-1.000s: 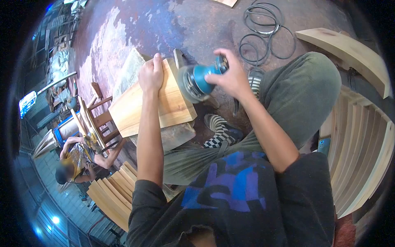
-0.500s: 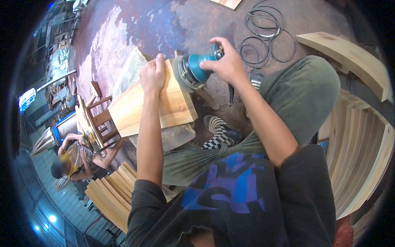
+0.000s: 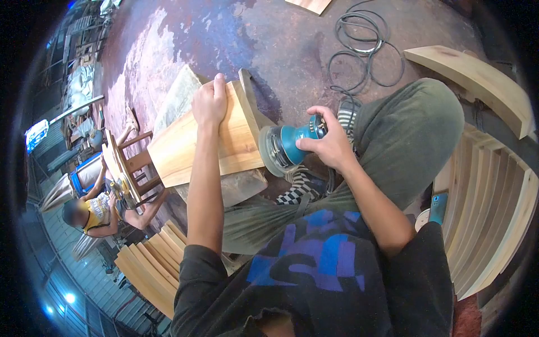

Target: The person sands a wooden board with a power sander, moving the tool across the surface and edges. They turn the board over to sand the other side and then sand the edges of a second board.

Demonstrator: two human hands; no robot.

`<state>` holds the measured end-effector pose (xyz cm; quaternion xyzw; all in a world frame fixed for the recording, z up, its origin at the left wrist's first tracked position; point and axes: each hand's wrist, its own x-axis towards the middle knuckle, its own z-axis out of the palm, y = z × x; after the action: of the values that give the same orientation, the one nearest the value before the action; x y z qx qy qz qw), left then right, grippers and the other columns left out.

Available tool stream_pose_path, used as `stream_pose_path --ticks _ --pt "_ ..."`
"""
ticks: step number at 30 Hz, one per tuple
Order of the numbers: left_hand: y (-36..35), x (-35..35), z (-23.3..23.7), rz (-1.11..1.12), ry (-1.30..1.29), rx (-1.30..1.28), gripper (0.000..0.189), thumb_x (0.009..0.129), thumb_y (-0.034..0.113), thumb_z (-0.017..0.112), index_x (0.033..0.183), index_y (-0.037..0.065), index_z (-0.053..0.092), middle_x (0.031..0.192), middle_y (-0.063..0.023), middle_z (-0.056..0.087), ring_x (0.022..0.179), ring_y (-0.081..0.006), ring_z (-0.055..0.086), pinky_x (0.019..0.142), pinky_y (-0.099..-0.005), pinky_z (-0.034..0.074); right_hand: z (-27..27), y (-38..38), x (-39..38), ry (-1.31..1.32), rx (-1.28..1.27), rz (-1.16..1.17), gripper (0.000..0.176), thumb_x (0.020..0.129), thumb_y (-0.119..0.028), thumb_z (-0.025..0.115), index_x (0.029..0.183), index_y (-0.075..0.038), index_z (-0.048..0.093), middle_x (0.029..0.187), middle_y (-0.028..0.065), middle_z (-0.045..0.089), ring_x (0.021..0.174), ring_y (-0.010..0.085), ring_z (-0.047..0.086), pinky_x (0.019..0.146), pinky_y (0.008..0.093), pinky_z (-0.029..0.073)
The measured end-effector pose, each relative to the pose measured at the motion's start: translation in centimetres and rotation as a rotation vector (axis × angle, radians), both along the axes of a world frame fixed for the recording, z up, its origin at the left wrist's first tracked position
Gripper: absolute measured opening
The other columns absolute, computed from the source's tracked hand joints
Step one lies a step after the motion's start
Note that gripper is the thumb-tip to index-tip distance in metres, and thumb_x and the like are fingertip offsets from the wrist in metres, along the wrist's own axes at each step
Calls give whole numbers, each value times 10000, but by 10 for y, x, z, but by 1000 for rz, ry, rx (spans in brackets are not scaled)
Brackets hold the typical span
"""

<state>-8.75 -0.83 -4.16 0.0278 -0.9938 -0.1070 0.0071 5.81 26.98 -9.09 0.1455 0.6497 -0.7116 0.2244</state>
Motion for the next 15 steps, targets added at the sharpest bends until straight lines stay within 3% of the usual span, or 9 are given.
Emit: stream_pose_path --ticks 5,10,15 --pt "2 1 3 1 -12 11 557 1057 433 513 748 54 780 681 -238 676 692 -447 680 700 -533 518 2 1 -23 32 30 21 744 704 -216 902 1366 -102 580 1241 116 628 1163 257 606 1043 371 477" --pt "1 -2 4 2 -17 3 558 1057 429 511 737 53 773 678 -235 673 690 -449 675 698 -535 515 6 7 2 26 41 51 736 701 -213 902 1358 -109 586 1240 102 633 1165 249 607 1051 364 473" --pt "2 0 4 20 -37 42 564 1054 439 514 730 53 768 675 -235 670 688 -447 672 700 -537 513 -5 -4 -37 106 48 -18 728 704 -216 915 1346 -95 591 1226 104 630 1153 242 604 1038 369 478"
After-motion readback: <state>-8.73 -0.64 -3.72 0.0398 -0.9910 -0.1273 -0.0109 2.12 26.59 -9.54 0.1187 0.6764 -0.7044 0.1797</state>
